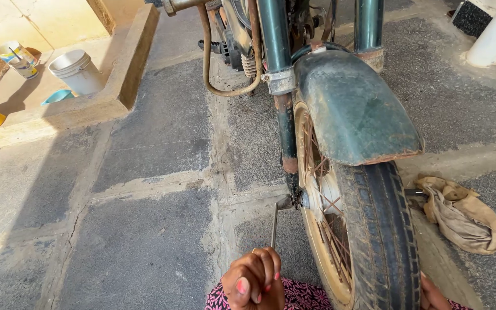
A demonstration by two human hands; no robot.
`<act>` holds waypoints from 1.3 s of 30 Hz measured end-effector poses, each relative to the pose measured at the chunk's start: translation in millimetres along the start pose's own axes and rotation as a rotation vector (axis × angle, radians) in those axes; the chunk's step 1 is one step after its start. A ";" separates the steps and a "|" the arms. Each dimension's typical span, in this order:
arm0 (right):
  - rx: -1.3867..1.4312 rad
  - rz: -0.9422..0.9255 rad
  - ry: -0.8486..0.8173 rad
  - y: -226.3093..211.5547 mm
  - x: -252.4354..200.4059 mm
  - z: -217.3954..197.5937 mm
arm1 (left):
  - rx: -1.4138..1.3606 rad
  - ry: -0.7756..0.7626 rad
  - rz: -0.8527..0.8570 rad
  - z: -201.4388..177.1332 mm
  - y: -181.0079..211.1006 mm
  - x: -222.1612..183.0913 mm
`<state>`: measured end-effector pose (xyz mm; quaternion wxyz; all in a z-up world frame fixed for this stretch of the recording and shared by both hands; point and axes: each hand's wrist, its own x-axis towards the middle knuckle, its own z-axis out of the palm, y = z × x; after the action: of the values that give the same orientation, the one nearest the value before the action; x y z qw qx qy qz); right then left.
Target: The person adjusts and repairs the front wheel and tire of a motorcycle using a wrench.
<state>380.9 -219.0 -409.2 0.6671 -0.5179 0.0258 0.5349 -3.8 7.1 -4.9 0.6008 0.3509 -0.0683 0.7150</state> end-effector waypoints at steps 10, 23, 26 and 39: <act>0.140 0.092 -0.092 13.8 10.5 -53.0 | -0.050 -0.073 0.063 -42.4 -8.6 -26.7; -0.345 -1.023 -0.247 -5.5 -130.1 153.2 | -0.006 0.034 0.020 -5.7 5.6 -24.4; -0.316 -1.144 -0.184 -26.2 -180.0 229.0 | 0.011 0.052 0.002 2.1 8.2 -25.3; -0.251 -1.148 -0.087 -45.1 -248.0 304.8 | 0.148 -0.008 -0.009 19.4 14.4 -16.4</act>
<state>150.2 -165.5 -92.5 0.7839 -0.5017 -0.3496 0.1077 -8.1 -20.1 4.7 0.5760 0.3974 -0.0161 0.7142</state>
